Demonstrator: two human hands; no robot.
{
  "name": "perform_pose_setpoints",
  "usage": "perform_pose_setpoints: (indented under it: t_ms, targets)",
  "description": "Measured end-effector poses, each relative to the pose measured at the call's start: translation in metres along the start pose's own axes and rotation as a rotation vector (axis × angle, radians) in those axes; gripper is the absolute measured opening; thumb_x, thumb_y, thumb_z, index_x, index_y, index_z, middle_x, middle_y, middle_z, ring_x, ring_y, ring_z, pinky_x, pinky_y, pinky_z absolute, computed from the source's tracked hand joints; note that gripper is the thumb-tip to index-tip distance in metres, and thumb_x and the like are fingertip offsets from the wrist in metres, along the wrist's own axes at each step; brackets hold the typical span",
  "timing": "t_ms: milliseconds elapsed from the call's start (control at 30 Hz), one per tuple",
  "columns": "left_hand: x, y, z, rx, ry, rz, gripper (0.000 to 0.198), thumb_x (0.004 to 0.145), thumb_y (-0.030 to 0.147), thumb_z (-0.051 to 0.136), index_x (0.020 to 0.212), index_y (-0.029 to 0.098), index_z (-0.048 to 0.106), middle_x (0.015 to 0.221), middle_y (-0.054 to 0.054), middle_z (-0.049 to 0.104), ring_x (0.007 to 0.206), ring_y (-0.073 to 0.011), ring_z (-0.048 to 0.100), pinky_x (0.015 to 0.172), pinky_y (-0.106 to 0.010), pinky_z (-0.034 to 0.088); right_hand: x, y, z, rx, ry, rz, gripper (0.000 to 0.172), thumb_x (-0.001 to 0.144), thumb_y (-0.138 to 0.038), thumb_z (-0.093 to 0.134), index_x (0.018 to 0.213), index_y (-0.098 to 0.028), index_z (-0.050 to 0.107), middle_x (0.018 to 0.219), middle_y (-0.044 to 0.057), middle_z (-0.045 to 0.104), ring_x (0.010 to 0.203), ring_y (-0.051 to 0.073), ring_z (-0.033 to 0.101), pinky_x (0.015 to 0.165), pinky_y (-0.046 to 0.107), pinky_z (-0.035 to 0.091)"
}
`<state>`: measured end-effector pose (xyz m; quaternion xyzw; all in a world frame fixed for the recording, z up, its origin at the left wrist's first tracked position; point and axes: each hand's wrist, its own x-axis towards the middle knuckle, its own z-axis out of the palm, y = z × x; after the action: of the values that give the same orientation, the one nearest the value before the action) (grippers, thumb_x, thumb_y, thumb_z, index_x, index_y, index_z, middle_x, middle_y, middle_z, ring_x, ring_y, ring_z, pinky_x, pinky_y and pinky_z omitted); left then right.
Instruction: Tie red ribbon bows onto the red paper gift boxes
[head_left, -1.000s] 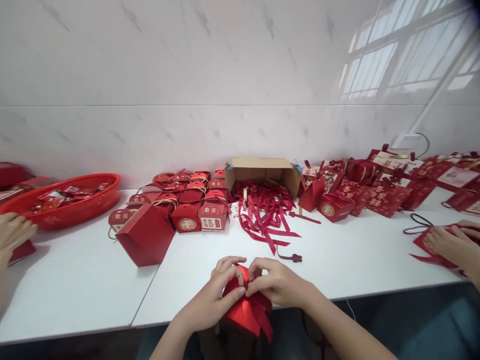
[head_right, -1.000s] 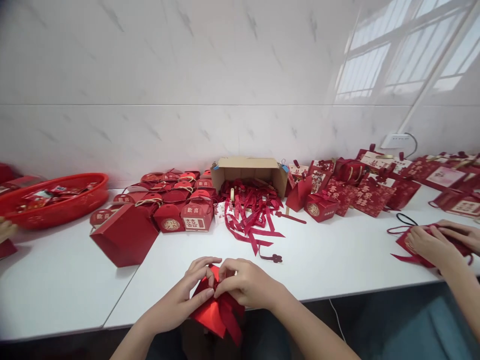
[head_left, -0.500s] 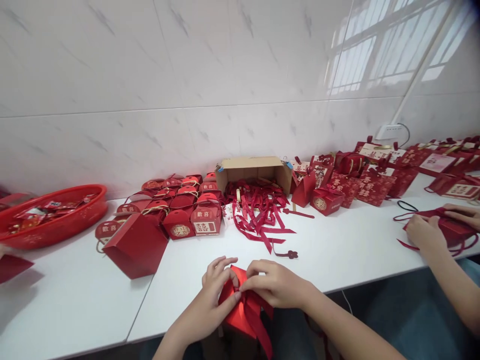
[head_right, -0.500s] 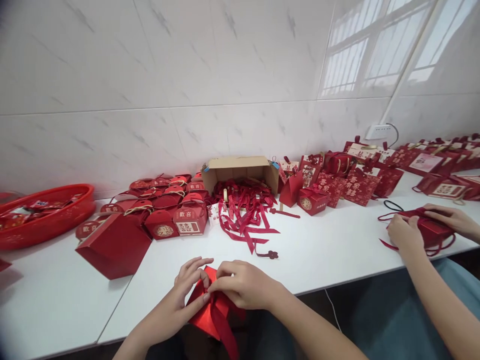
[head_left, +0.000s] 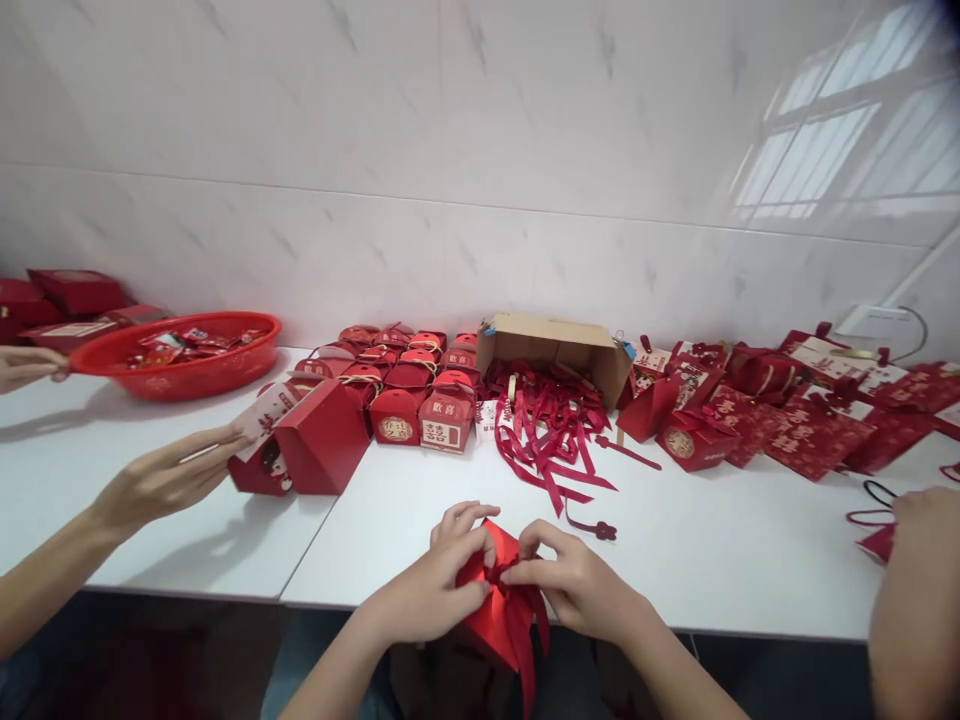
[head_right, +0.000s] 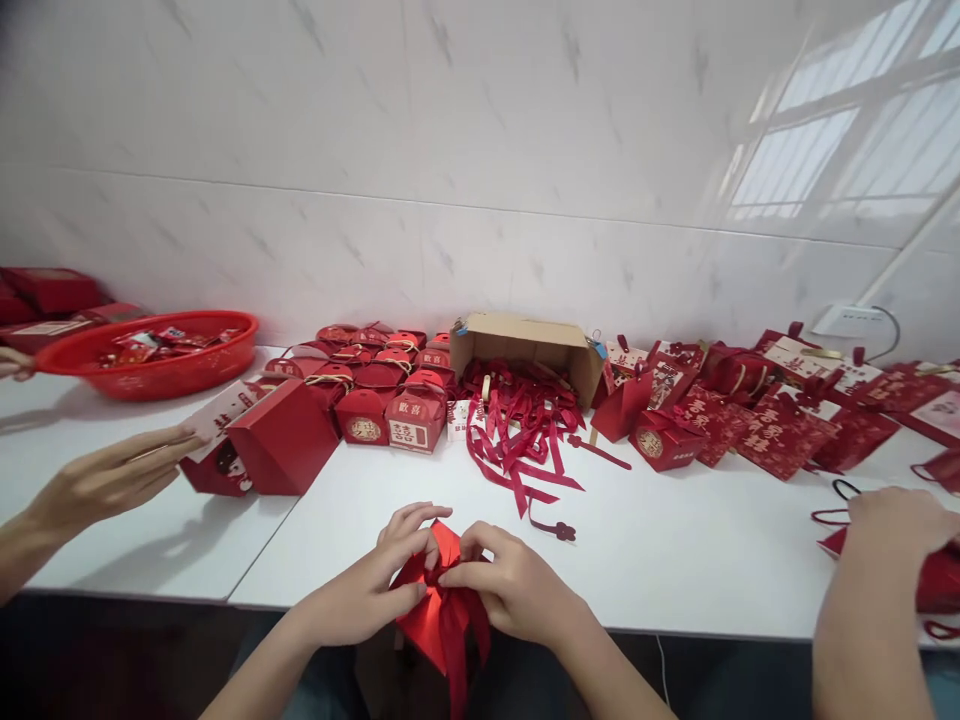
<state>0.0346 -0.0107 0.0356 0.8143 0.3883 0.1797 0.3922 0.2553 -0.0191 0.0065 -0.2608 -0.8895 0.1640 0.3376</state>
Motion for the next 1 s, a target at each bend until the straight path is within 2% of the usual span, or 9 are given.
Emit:
perform_pose_setpoints:
  t_ms: [67,200,333,533,700,867,1000]
  targets:
    - [0.0,0.0,0.0,-0.024,0.002,0.008,0.022,0.071,0.003,0.047,0.082,0.022,0.051,0.144,-0.003,0.036,0.138,-0.024,0.017,0.11,-0.048,0.025,-0.001,0.0,0.0,0.013,-0.012,0.002,0.037,0.086,-0.005,0.045,0.11,-0.024,0.065,0.094,0.007,0.052,0.081,0.013,0.054,0.069,0.025,0.05]
    - [0.002,-0.003,0.001,-0.065,0.021,0.071,0.01,0.084,0.018,0.049,0.088,0.023,0.057,0.146,-0.004,0.035,0.139,-0.0246,0.016,0.111,-0.049,0.023,-0.003,0.001,0.001,0.029,-0.02,0.005,0.037,0.086,-0.005,0.045,0.11,-0.025,0.066,0.094,0.006,0.049,0.081,0.014,0.053,0.069,0.025,0.05]
    - [0.004,-0.008,-0.001,-0.083,-0.027,0.075,0.012,0.087,0.022,0.047,0.089,0.024,0.059,0.147,-0.004,0.035,0.14,-0.0249,0.016,0.112,-0.05,0.022,-0.005,0.002,0.002,0.039,-0.009,0.032,0.039,0.085,-0.003,0.045,0.108,-0.026,0.067,0.094,0.006,0.048,0.079,0.013,0.053,0.068,0.025,0.049]
    - [0.008,-0.009,-0.002,-0.036,0.028,0.041,0.017,0.079,0.011,0.04,0.081,0.022,0.052,0.146,-0.003,0.035,0.139,-0.0246,0.015,0.111,-0.05,0.024,-0.005,0.002,0.002,0.034,-0.023,0.067,0.039,0.087,-0.005,0.044,0.11,-0.027,0.067,0.094,0.005,0.046,0.082,0.013,0.052,0.07,0.025,0.049]
    - [0.012,-0.007,-0.003,-0.098,0.053,-0.017,0.021,0.068,0.004,0.038,0.076,0.022,0.046,0.143,-0.002,0.038,0.138,-0.0214,0.018,0.11,-0.047,0.026,-0.005,0.001,0.003,0.044,-0.042,0.096,0.04,0.087,-0.006,0.046,0.114,-0.028,0.065,0.093,0.004,0.042,0.081,0.013,0.048,0.071,0.027,0.048]
    - [0.01,-0.009,-0.007,-0.09,0.032,0.047,0.002,0.08,0.02,0.052,0.081,0.022,0.052,0.145,-0.004,0.038,0.138,-0.0248,0.017,0.111,-0.05,0.022,-0.008,0.002,0.006,0.071,-0.03,0.108,0.044,0.085,-0.001,0.044,0.113,-0.028,0.066,0.093,0.004,0.04,0.084,0.014,0.047,0.073,0.027,0.048]
    - [0.009,-0.014,-0.009,-0.065,0.01,0.08,0.009,0.085,0.028,0.051,0.085,0.023,0.059,0.146,-0.003,0.038,0.139,-0.0255,0.017,0.111,-0.051,0.022,-0.008,0.004,0.007,0.076,-0.011,0.095,0.047,0.082,0.002,0.044,0.111,-0.028,0.066,0.093,0.003,0.039,0.086,0.015,0.048,0.074,0.028,0.049]
